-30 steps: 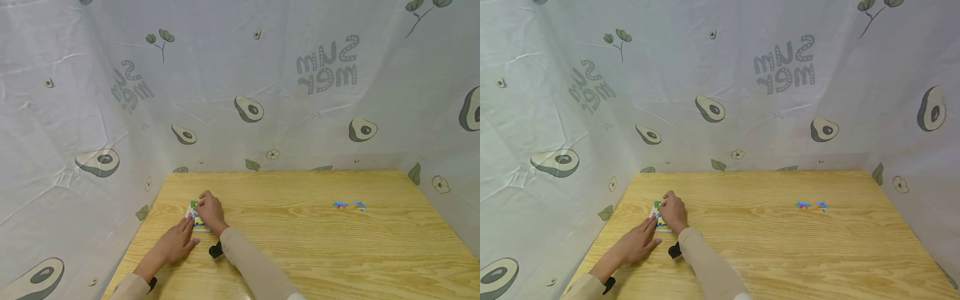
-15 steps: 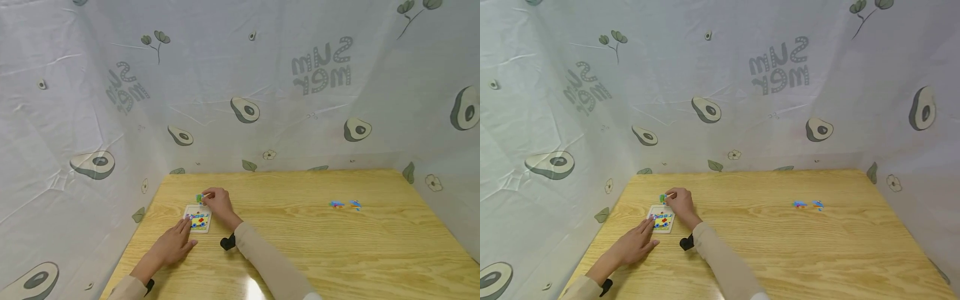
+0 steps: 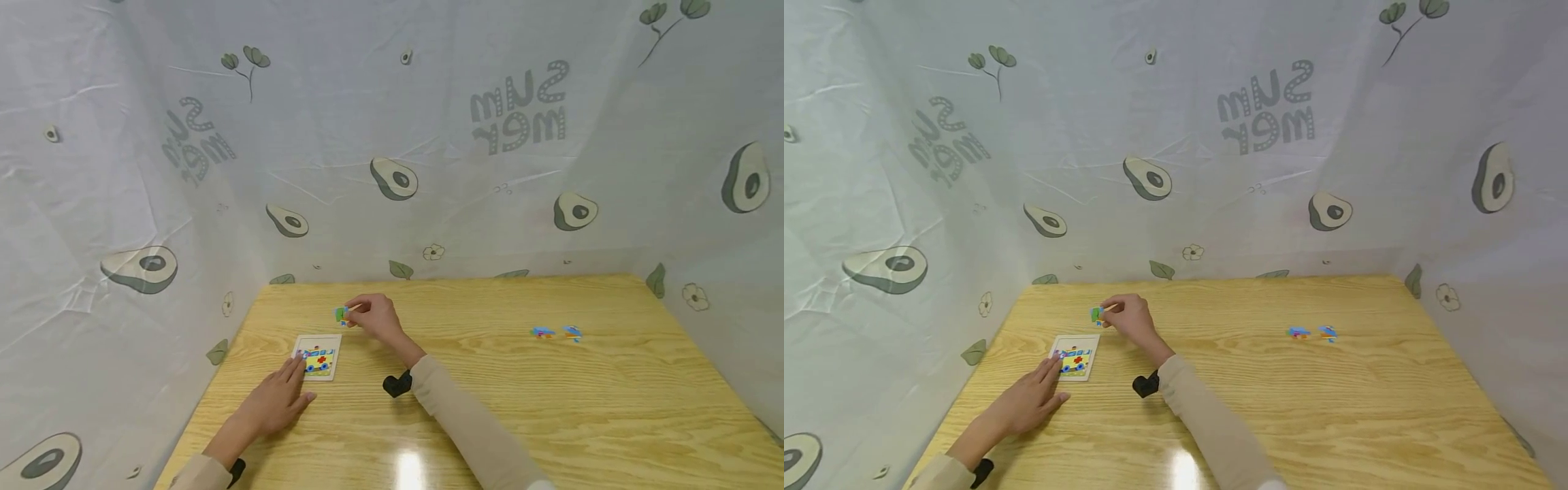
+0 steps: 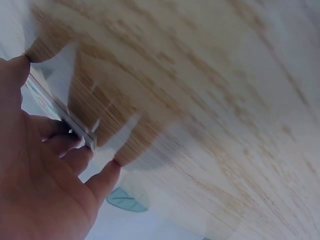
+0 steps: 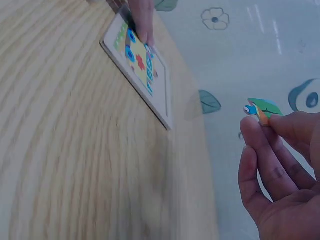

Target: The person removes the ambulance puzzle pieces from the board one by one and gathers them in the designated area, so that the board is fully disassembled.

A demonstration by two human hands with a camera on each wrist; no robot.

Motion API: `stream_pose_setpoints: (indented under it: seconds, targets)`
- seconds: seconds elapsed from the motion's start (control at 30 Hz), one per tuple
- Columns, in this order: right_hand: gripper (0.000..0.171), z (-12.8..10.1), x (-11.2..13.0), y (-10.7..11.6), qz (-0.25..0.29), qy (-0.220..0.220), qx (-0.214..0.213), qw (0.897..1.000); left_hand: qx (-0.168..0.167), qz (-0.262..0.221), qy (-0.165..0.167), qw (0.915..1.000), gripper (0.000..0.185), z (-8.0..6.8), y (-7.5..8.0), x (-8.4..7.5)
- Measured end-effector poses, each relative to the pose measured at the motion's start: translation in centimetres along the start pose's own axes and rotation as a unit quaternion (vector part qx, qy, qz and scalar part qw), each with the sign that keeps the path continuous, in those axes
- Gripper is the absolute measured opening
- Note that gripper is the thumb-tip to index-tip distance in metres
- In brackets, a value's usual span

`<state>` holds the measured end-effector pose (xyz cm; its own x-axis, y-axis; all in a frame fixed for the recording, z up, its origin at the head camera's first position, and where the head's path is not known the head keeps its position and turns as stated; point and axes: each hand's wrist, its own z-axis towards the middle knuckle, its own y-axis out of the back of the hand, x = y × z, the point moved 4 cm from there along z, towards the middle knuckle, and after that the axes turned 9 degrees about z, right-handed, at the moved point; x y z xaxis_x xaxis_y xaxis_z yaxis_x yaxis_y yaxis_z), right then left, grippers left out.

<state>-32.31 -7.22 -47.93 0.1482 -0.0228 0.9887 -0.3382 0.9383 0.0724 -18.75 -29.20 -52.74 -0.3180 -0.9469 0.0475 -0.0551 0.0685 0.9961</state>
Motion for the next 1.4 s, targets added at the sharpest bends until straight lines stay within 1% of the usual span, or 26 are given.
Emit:
stream_pose_setpoints:
  seconds: [0.13,0.27,0.43,0.7,0.9,1.07,1.23,1.4]
  targets:
    - [0.019,-0.5,0.4,2.1,-0.004,0.003,0.001,1.0,0.0,-0.012,0.002,0.9999,0.075,-0.1,-0.1,0.0]
    - [0.018,-1.1,0.3,4.6,-0.005,-0.006,-0.011,1.0,0.004,-0.014,0.003,0.9999,0.076,-0.1,-0.3,0.1]
    - [0.02,-1.9,0.0,7.9,0.021,-0.033,-0.028,0.999,0.013,-0.019,0.005,0.9997,0.075,-0.1,-0.4,0.1]
    - [0.025,-3.8,-0.1,13.1,0.03,-0.048,-0.037,0.998,-0.001,-0.018,0.002,0.9998,0.073,-0.3,-0.1,-0.3]
    - [0.029,-5.1,0.1,16.5,0.021,-0.056,-0.044,0.997,-0.009,-0.014,0.001,0.9999,0.072,-0.3,-0.1,-0.3]
    - [0.032,-6.2,0.1,18.9,0.008,-0.056,-0.036,0.998,-0.014,-0.011,-0.001,0.9998,0.072,-0.3,-0.1,-0.1]
    - [0.034,-7.7,-0.7,21.2,-0.005,-0.073,-0.027,0.997,-0.013,-0.014,-0.002,0.9998,0.072,-0.3,-0.1,-0.2]
    - [0.035,-9.0,-1.6,23.6,-0.022,-0.1,-0.043,0.994,-0.01,-0.016,0.0,0.9998,0.072,-0.3,-0.2,-0.3]
